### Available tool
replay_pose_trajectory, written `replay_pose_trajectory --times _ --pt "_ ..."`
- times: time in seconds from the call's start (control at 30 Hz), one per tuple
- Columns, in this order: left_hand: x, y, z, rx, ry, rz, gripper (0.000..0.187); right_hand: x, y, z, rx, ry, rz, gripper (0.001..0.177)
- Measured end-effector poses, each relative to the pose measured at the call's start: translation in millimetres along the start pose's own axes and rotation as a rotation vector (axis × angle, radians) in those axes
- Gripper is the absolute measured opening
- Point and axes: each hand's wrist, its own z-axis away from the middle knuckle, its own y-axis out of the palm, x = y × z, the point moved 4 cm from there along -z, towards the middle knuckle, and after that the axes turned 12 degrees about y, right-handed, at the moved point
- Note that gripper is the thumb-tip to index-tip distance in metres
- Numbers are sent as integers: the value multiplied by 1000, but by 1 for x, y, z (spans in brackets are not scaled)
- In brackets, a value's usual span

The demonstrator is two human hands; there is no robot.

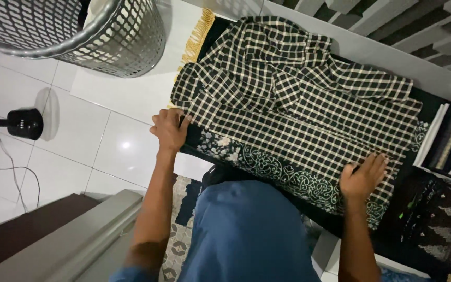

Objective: Folding a checkered long-sleeved shirt on a flat surface on the floor.

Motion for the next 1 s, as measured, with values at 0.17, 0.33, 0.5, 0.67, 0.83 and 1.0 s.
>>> replay_pose_trajectory --times 0.17,0.33,0.5,0.67,0.83,1.0 --pt "16 12 -3 45 87 216 26 1 -1 1 8 14 -1 85" --pt "6 2 -10 67 226 -8 23 -2 0 1 29 28 -8 87" --pt "-14 -5 -5 -22 129 24 26 -1 -6 -2 54 36 -9 87" --pt "-55 4 7 -294 -42 -110 18 36 -8 -8 -26 5 100 73" --pt "-175 56 31 128 580 49 40 155 15 20 199 -170 -177 40" --pt "-231 100 35 416 760 -113 66 213 11 29 230 -452 -62 57"
